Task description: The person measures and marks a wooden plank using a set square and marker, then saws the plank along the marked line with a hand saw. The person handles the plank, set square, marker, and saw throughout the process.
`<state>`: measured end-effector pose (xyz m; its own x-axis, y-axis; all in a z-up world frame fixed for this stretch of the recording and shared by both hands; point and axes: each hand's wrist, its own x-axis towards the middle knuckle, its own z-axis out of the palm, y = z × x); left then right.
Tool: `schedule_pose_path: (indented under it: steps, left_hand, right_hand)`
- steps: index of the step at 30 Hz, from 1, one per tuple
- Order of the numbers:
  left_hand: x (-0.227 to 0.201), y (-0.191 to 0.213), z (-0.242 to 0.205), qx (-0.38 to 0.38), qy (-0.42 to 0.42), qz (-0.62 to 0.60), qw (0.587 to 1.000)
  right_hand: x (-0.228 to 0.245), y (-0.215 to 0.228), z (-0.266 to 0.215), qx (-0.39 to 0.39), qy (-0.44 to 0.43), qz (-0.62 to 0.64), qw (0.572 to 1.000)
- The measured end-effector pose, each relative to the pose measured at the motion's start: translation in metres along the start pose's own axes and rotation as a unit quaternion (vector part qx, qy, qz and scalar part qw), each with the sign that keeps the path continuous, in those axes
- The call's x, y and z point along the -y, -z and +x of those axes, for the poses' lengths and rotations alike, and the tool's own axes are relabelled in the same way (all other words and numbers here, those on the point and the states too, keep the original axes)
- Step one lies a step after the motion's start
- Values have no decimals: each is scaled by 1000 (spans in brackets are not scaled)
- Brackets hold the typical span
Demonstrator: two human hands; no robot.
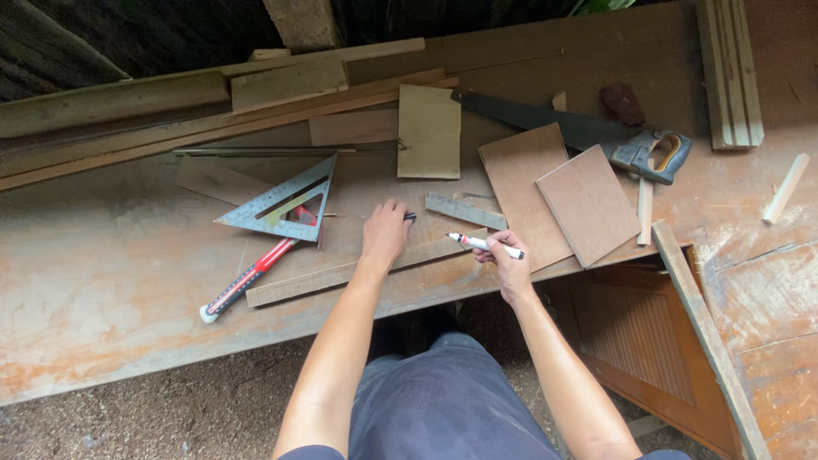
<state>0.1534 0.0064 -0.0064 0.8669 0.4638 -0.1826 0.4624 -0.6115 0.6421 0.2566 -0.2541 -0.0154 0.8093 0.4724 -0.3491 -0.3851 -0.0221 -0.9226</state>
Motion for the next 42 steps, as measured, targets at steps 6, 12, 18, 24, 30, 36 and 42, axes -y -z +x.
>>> schedule_pose_path:
  steps: [6,12,18,24,30,36,42]
  left_hand:
    - [-14,26,-48,23,-25,-331,943]
    - [-23,49,-92,-42,-89,-307,947]
    - [-26,51,-100,-55,-105,-267,956]
    - [-25,54,-109,-57,-123,-285,949]
    - [-12,55,-127,-95,-144,-271,947]
    - [-4,50,-129,-85,-150,-225,959]
    - [-8,37,-113,-81,-45,-175,980]
  right_hand:
    - [29,-1,-1,63,23,-43,997]
    - [37,-11,-11,134,15,-29,990]
    - [39,-27,-13,163,-2,-66,984]
    - [31,-45,-13,185,-65,-60,979]
    - [19,-60,-18,213,-100,-19,972]
    - [19,-69,-17,207,-142,-54,966]
    - [2,-93,-8,164,-117,-86,976]
